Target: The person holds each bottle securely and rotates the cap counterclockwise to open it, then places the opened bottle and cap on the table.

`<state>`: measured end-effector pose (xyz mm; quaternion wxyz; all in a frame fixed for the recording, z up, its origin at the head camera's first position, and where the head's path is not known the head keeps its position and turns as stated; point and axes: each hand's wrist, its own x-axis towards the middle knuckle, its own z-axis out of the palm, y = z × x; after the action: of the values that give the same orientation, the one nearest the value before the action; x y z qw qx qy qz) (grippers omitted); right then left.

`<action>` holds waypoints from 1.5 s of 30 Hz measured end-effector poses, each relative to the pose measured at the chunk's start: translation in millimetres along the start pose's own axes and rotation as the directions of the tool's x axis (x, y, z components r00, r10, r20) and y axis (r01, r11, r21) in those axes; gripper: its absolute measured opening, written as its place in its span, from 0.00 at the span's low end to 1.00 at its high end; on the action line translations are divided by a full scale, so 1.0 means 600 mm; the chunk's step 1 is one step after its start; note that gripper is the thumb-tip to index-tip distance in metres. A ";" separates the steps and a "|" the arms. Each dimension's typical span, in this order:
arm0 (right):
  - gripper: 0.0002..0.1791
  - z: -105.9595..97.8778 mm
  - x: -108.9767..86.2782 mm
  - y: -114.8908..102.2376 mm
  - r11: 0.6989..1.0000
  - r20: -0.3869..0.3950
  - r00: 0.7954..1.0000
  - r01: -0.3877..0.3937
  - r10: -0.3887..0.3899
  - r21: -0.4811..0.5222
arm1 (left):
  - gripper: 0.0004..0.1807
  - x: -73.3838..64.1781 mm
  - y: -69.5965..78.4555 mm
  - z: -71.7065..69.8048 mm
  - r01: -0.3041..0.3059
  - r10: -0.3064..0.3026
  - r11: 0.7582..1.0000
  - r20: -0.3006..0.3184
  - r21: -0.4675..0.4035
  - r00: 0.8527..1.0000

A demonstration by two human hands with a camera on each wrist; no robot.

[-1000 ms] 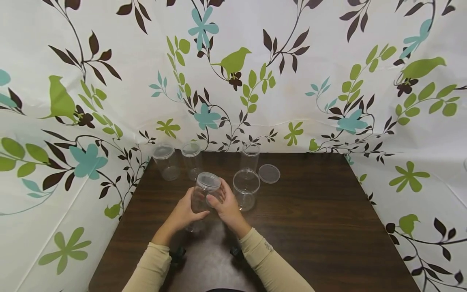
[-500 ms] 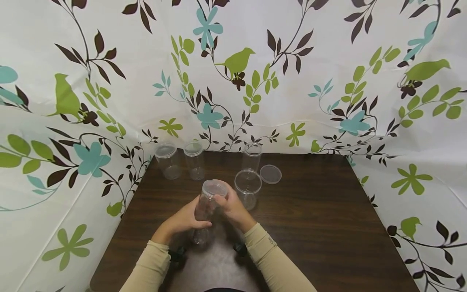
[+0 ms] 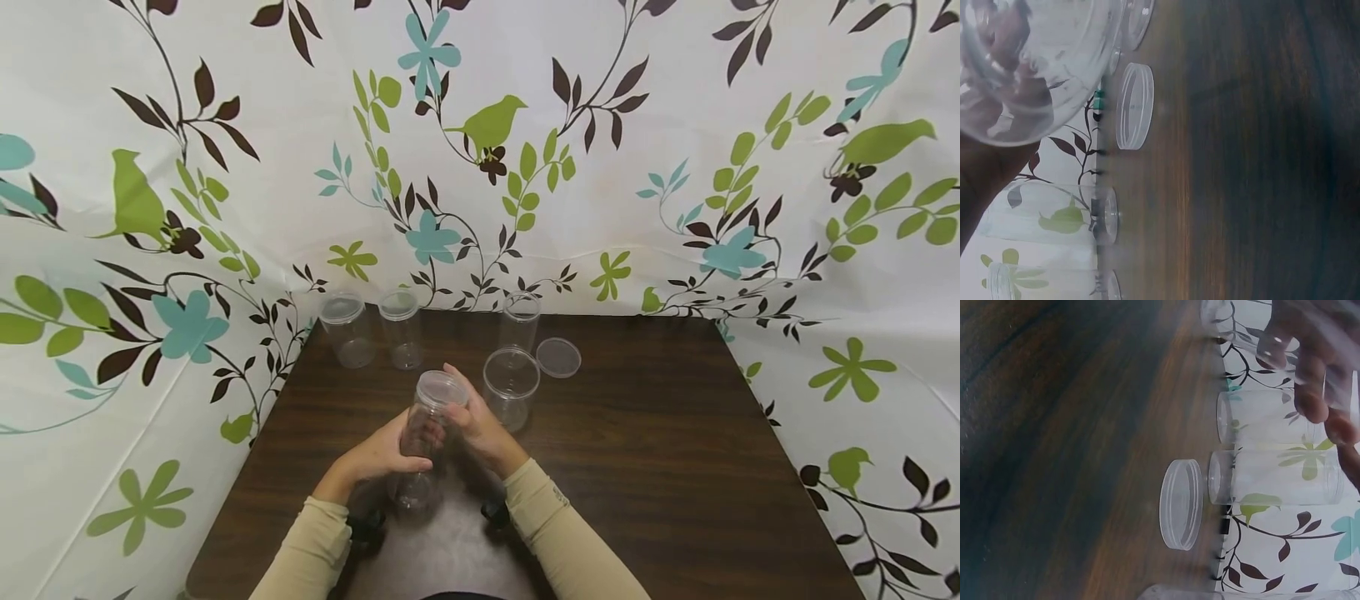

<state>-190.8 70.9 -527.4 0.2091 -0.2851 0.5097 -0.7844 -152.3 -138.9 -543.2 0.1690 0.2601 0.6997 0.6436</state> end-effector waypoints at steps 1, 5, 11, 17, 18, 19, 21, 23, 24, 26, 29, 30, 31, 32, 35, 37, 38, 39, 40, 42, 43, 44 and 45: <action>0.62 0.000 -0.001 0.001 1.000 -0.007 1.000 -0.002 0.002 0.007 | 0.39 0.000 0.000 0.000 0.007 -0.007 1.000 -0.014 0.006 1.000; 0.63 0.004 -0.003 0.002 1.000 -0.084 0.997 -0.001 0.001 -0.006 | 0.39 0.000 -0.004 -0.004 0.034 -0.029 0.998 -0.109 0.044 0.994; 0.50 0.014 -0.004 -0.003 0.984 -0.276 0.961 -0.032 -0.017 -0.173 | 0.40 -0.001 -0.002 -0.012 0.080 -0.053 0.992 -0.251 0.101 0.967; 0.42 0.031 -0.004 -0.012 0.960 -0.317 0.947 -0.048 -0.044 -0.276 | 0.40 0.003 -0.005 -0.013 0.102 -0.042 0.980 -0.321 0.172 0.946; 0.43 0.033 -0.004 -0.012 0.958 -0.313 0.948 -0.045 -0.048 -0.282 | 0.40 0.003 -0.007 -0.013 0.106 -0.040 0.977 -0.329 0.186 0.944; 0.43 0.035 -0.004 -0.012 0.958 -0.310 0.949 -0.042 -0.050 -0.283 | 0.40 0.004 -0.008 -0.012 0.107 -0.036 0.975 -0.334 0.197 0.942; 0.43 0.039 -0.003 -0.012 0.959 -0.307 0.950 -0.037 -0.053 -0.281 | 0.40 0.006 -0.010 -0.010 0.118 -0.035 0.968 -0.347 0.222 0.937; 0.43 0.042 -0.001 -0.012 0.957 -0.316 0.947 -0.040 -0.055 -0.287 | 0.40 0.008 -0.010 -0.009 0.129 -0.033 0.961 -0.360 0.243 0.932; 0.44 0.043 0.000 -0.012 0.957 -0.321 0.945 -0.041 -0.056 -0.288 | 0.41 0.008 -0.009 -0.008 0.132 -0.029 0.957 -0.364 0.260 0.931; 0.44 0.045 0.002 -0.013 0.952 -0.332 0.941 -0.044 -0.063 -0.304 | 0.42 0.010 -0.007 -0.006 0.128 -0.006 0.943 -0.367 0.309 0.930; 0.43 0.044 0.006 -0.014 0.940 -0.343 0.937 -0.052 -0.071 -0.338 | 0.45 0.013 -0.004 -0.004 0.108 0.029 0.920 -0.339 0.378 0.940; 0.42 0.042 0.007 -0.014 0.934 -0.343 0.936 -0.053 -0.077 -0.354 | 0.45 0.013 -0.003 -0.003 0.100 0.033 0.916 -0.321 0.389 0.947; 0.41 0.040 0.008 -0.014 0.928 -0.341 0.937 -0.056 -0.079 -0.368 | 0.46 0.012 -0.002 -0.003 0.094 0.033 0.915 -0.303 0.392 0.952; 0.41 0.037 0.008 -0.013 0.926 -0.333 0.940 -0.053 -0.081 -0.374 | 0.46 0.011 0.000 -0.003 0.092 0.026 0.916 -0.286 0.390 0.958; 0.42 0.027 0.010 -0.013 0.941 -0.263 0.961 -0.004 -0.091 -0.340 | 0.47 0.007 0.005 -0.003 0.073 0.012 0.932 -0.230 0.356 0.973; 0.45 0.020 0.010 -0.014 0.963 -0.176 0.980 0.042 -0.091 -0.264 | 0.47 0.004 0.007 -0.005 0.045 0.005 0.956 -0.168 0.291 0.986; 0.46 0.016 0.010 -0.015 0.974 -0.123 0.988 0.064 -0.092 -0.216 | 0.47 0.003 0.007 -0.005 0.028 0.003 0.969 -0.125 0.244 0.992; 0.47 0.012 0.010 -0.015 0.982 -0.073 0.993 0.077 -0.091 -0.173 | 0.46 0.002 0.008 -0.006 0.016 0.000 0.981 -0.082 0.192 0.997; 0.48 0.009 0.011 -0.015 0.987 -0.024 0.996 0.087 -0.091 -0.138 | 0.46 0.000 0.008 -0.007 0.011 -0.006 0.990 -0.039 0.137 0.999; 0.48 0.002 0.013 -0.014 0.992 0.060 0.995 0.088 -0.083 -0.088 | 0.45 -0.002 0.007 -0.009 0.010 -0.012 0.999 0.033 0.038 0.999; 0.49 -0.001 0.014 -0.013 0.994 0.091 0.993 0.083 -0.076 -0.075 | 0.45 -0.003 0.006 -0.009 0.012 -0.012 1.000 0.055 0.007 0.998; 0.50 -0.003 0.014 -0.013 0.995 0.113 0.991 0.077 -0.069 -0.064 | 0.45 -0.003 0.005 -0.010 0.016 -0.016 1.000 0.066 -0.011 0.998; 0.51 -0.006 0.014 -0.011 0.996 0.128 0.990 0.070 -0.062 -0.060 | 0.45 -0.004 0.004 -0.010 0.019 -0.017 1.000 0.067 -0.019 0.998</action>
<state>-199.8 70.6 -520.4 0.2055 -0.3573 0.5107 -0.7545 -153.6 -145.1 -540.4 0.2007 0.2735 0.6896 0.6399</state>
